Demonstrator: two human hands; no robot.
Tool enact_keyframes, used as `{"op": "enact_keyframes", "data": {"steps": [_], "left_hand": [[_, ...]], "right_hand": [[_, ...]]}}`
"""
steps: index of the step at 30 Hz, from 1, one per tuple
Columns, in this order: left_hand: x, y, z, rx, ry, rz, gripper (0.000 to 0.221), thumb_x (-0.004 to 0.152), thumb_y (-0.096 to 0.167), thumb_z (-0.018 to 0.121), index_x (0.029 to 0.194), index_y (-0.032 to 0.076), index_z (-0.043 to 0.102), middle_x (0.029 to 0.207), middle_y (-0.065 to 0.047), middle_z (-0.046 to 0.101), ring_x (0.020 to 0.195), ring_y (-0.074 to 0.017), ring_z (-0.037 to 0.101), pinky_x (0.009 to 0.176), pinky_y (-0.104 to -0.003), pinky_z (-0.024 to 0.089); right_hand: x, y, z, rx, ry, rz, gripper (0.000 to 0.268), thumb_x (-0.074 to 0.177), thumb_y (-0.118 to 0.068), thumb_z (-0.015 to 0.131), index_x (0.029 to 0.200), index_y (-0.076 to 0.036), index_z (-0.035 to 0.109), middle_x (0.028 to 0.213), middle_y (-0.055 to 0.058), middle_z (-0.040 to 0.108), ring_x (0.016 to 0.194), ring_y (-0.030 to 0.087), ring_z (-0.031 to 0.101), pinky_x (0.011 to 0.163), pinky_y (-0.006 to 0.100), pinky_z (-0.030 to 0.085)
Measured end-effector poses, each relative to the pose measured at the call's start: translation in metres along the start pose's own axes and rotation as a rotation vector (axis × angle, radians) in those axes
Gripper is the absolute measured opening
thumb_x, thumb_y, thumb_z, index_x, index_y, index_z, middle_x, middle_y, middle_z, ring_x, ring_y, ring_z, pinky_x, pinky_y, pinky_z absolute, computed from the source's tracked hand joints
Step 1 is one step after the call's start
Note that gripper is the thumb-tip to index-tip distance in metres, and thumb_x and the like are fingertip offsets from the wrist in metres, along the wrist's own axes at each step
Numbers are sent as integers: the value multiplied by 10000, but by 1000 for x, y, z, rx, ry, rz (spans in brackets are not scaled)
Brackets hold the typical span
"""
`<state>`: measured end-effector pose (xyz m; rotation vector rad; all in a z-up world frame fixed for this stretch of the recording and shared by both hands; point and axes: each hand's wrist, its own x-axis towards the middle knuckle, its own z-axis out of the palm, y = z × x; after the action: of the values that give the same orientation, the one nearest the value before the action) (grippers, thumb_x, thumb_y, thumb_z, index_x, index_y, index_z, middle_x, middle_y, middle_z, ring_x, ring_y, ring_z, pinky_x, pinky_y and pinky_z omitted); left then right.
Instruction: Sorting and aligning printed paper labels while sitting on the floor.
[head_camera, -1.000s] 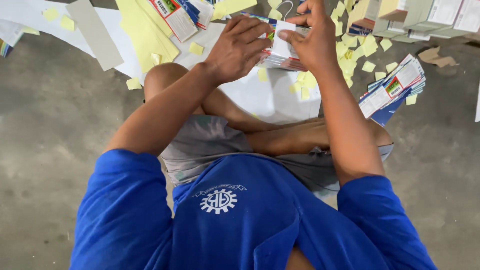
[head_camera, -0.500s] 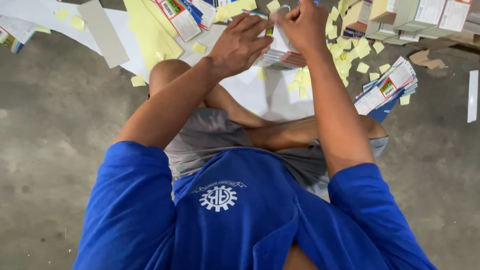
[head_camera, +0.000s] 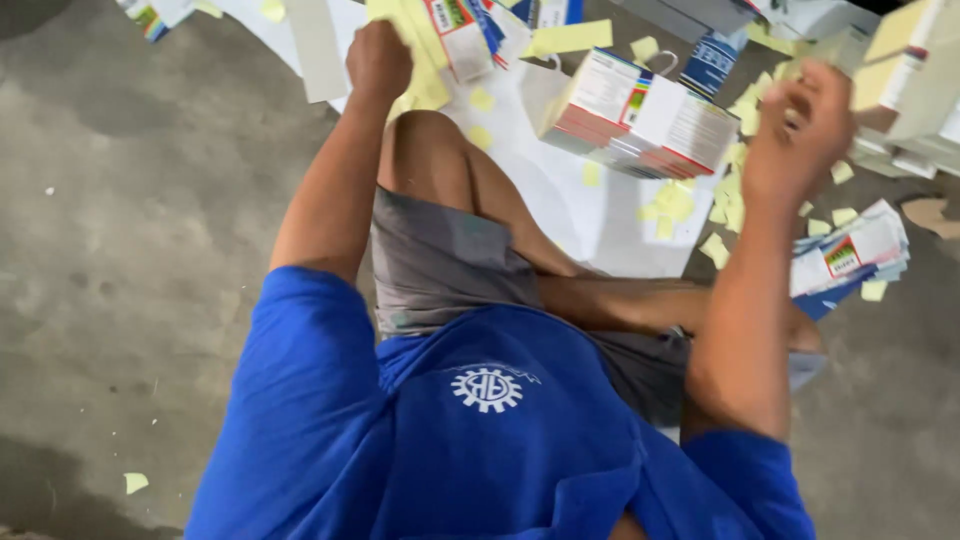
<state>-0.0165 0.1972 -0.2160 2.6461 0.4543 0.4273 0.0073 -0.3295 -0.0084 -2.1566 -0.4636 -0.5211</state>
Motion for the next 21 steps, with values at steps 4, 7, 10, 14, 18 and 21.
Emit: {"op": "enact_keyframes", "data": {"steps": [4, 7, 10, 14, 18, 21], "left_hand": [[-30, -21, -37, 41, -314, -478, 532, 791, 465, 885, 1051, 32, 719, 1094, -190, 721, 1016, -382, 701, 838, -477, 566], [-35, -21, -28, 54, -340, -574, 693, 646, 464, 963, 1099, 19, 685, 1152, -179, 707, 1059, -358, 694, 843, -478, 565], [-34, -35, -7, 42, -389, -603, 646, 664, 435, 959, 1117, 47, 713, 1200, -184, 703, 1103, -360, 685, 890, -480, 557], [-28, -48, 5, 28, -420, -628, 612, 677, 399, 948, 1123, 49, 718, 1224, -169, 704, 1118, -346, 692, 919, -475, 551], [-31, -85, 29, -94, -116, -590, 441, 695, 237, 924, 1002, 36, 680, 1031, -178, 711, 944, -351, 687, 801, -450, 555], [-28, -78, 9, -476, 183, -483, 293, 771, 74, 880, 947, 23, 651, 861, -107, 707, 760, -213, 642, 678, -354, 534]], "right_hand": [[-29, -32, -33, 55, -31, 81, 230, 1049, 60, 683, 1271, 16, 639, 1103, 89, 713, 1031, 162, 687, 985, 300, 562], [-44, -50, -34, -65, -51, 186, 133, 1077, 44, 719, 1199, 32, 668, 1090, 89, 727, 1053, 159, 679, 998, 302, 551], [-62, -44, -39, 30, -40, 219, 128, 1078, 25, 729, 1185, 46, 661, 1133, 102, 701, 1027, 155, 657, 976, 300, 544], [-70, -52, -31, 4, -54, 248, 184, 1057, 2, 725, 1225, 33, 657, 1107, 90, 719, 1030, 149, 699, 968, 295, 563], [-74, -71, -32, 11, -57, 317, 142, 1047, -28, 757, 1161, 24, 691, 1030, 81, 729, 956, 141, 683, 904, 288, 555], [-81, -87, -32, -3, -52, 346, 135, 1047, -33, 753, 1162, 12, 701, 1026, 75, 737, 953, 136, 685, 893, 284, 550]]}}
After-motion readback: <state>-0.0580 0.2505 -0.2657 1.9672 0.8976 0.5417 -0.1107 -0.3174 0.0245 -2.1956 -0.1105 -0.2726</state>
